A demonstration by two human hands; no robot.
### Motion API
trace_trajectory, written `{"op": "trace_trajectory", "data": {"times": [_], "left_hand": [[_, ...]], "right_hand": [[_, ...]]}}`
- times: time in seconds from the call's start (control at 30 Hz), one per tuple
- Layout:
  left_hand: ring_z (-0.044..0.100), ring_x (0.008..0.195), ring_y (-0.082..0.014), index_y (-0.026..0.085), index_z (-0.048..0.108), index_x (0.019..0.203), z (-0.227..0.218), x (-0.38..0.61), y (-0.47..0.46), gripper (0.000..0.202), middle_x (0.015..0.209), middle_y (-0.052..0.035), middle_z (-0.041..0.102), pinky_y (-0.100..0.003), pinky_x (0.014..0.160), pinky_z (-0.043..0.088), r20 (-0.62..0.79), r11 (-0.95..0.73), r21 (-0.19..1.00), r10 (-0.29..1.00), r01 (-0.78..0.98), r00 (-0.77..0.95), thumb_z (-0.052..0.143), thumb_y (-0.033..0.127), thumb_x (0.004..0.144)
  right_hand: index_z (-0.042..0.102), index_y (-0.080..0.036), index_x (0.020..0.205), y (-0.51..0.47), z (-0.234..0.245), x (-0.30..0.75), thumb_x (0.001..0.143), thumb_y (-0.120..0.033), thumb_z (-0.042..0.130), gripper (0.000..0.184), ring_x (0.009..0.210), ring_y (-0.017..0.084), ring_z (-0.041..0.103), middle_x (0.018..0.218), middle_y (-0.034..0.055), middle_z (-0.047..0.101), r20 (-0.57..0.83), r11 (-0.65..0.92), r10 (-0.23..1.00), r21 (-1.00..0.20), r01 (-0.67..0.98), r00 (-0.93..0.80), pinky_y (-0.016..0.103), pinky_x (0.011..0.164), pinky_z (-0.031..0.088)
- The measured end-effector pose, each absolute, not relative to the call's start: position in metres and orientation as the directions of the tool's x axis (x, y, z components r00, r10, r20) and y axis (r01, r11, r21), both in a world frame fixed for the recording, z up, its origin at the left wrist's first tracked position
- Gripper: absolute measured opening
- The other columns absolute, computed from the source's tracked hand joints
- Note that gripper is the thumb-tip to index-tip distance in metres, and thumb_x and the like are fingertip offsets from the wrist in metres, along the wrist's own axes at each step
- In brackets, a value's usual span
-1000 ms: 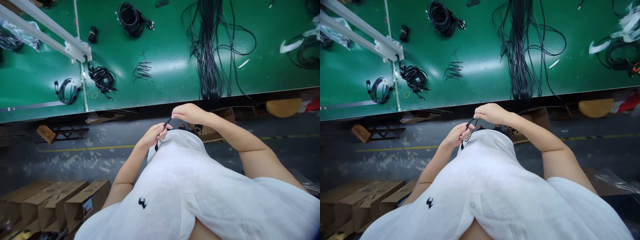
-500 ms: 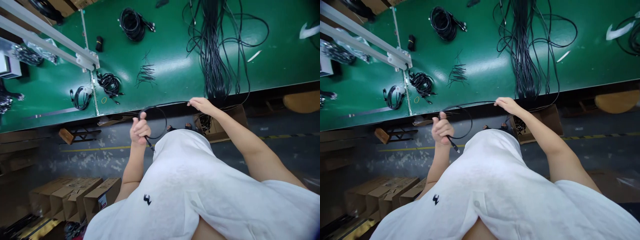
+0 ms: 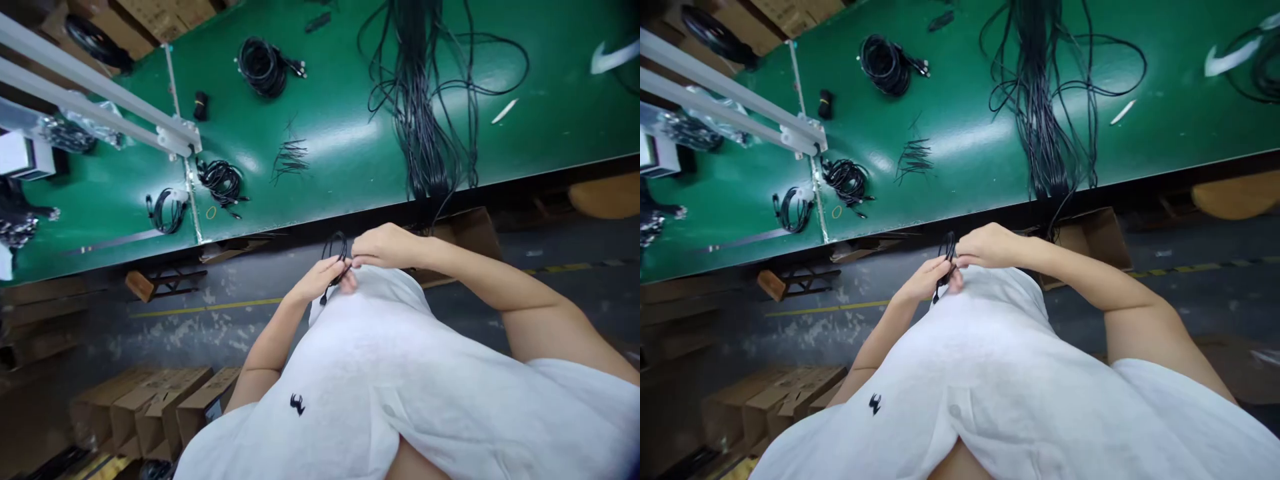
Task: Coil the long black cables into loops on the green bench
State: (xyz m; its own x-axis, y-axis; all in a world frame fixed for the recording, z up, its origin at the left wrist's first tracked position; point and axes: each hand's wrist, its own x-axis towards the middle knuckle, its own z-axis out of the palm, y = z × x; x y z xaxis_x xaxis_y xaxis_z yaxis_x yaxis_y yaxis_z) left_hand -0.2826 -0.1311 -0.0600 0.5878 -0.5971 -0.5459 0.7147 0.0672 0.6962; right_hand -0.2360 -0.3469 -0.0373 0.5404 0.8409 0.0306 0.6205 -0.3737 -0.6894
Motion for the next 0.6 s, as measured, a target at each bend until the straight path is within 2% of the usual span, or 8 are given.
{"op": "trace_trajectory", "data": {"times": [0.07,0.13,0.23,0.27,0.33,0.4,0.5,0.6], "left_hand": [[0.038,0.035,-0.0047,0.008,0.069,0.094,-0.055,-0.285,-0.126,0.042,0.045,0.005,0.046,-0.016,0.039,0.035,-0.522,0.071,0.65,-0.682,0.756,0.513,0.065,0.049,0.085],[0.022,0.028,-0.0017,0.01,0.07,0.086,-0.047,-0.282,-0.11,0.037,0.038,0.0101,0.032,-0.014,0.032,0.025,-0.462,0.21,0.602,-0.695,0.77,0.551,0.066,0.046,0.085],[0.011,0.024,0.0007,0.014,0.07,0.092,-0.033,-0.272,-0.081,0.025,0.038,0.0128,0.028,-0.01,0.027,0.017,-0.403,0.551,0.549,-0.484,0.629,0.776,0.06,0.036,0.09],[0.011,0.024,0.0014,0.015,0.069,0.098,-0.029,-0.268,-0.074,0.023,0.04,0.0127,0.032,-0.008,0.026,0.016,-0.419,0.637,0.537,-0.368,0.553,0.83,0.055,0.034,0.094],[0.02,0.025,0.0032,0.018,0.065,0.111,-0.026,-0.263,-0.068,0.026,0.05,0.0104,0.047,-0.005,0.027,0.017,-0.476,0.72,0.531,-0.184,0.448,0.86,0.046,0.03,0.099],[0.034,0.031,0.0042,0.019,0.063,0.116,-0.028,-0.258,-0.071,0.026,0.063,0.0062,0.059,-0.004,0.029,0.021,-0.523,0.716,0.545,-0.116,0.436,0.844,0.045,0.028,0.099],[0.057,0.05,-0.0006,0.015,0.065,0.108,-0.041,-0.254,-0.089,0.022,0.078,-0.0012,0.068,-0.005,0.039,0.037,-0.565,0.549,0.644,-0.129,0.533,0.815,0.057,0.029,0.093],[0.069,0.073,-0.0129,0.011,0.065,0.1,-0.058,-0.26,-0.111,0.032,0.089,-0.009,0.072,-0.019,0.061,0.054,-0.585,0.273,0.736,-0.203,0.619,0.785,0.068,0.039,0.084]], "right_hand": [[0.068,-0.019,0.087,-0.363,-0.049,-0.213,0.097,-0.041,0.041,0.037,0.077,0.015,0.06,0.085,0.0035,0.07,-0.02,-0.39,0.822,-0.749,0.536,0.569,0.024,0.064,0.035],[0.07,-0.02,0.088,-0.398,-0.076,-0.196,0.097,-0.041,0.038,0.039,0.083,0.016,0.062,0.092,0.0034,0.071,-0.079,-0.491,0.73,-0.753,0.439,0.679,0.025,0.069,0.038],[0.07,-0.017,0.092,-0.46,-0.125,-0.193,0.097,-0.033,0.034,0.04,0.09,0.02,0.062,0.101,0.0085,0.071,-0.157,-0.807,0.394,-0.531,0.259,0.906,0.029,0.073,0.04],[0.07,-0.016,0.095,-0.473,-0.138,-0.199,0.096,-0.031,0.036,0.037,0.09,0.021,0.063,0.102,0.0106,0.071,-0.197,-0.867,0.362,-0.43,0.252,0.911,0.029,0.071,0.039],[0.07,-0.016,0.091,-0.478,-0.154,-0.221,0.095,-0.025,0.04,0.031,0.083,0.021,0.064,0.093,0.0112,0.072,-0.307,-0.867,0.481,-0.309,0.392,0.822,0.029,0.066,0.037],[0.068,-0.015,0.085,-0.454,-0.15,-0.252,0.096,-0.024,0.042,0.029,0.074,0.019,0.063,0.082,0.0102,0.071,-0.372,-0.719,0.694,-0.343,0.604,0.616,0.028,0.062,0.033],[0.065,-0.014,0.087,-0.394,-0.117,-0.287,0.1,-0.029,0.038,0.033,0.067,0.016,0.061,0.076,0.0079,0.069,-0.256,-0.457,0.889,-0.476,0.751,0.379,0.028,0.061,0.031],[0.064,-0.016,0.091,-0.35,-0.082,-0.284,0.101,-0.034,0.037,0.033,0.067,0.015,0.06,0.08,0.0063,0.068,-0.108,-0.333,0.939,-0.522,0.786,0.326,0.027,0.06,0.029]]}}
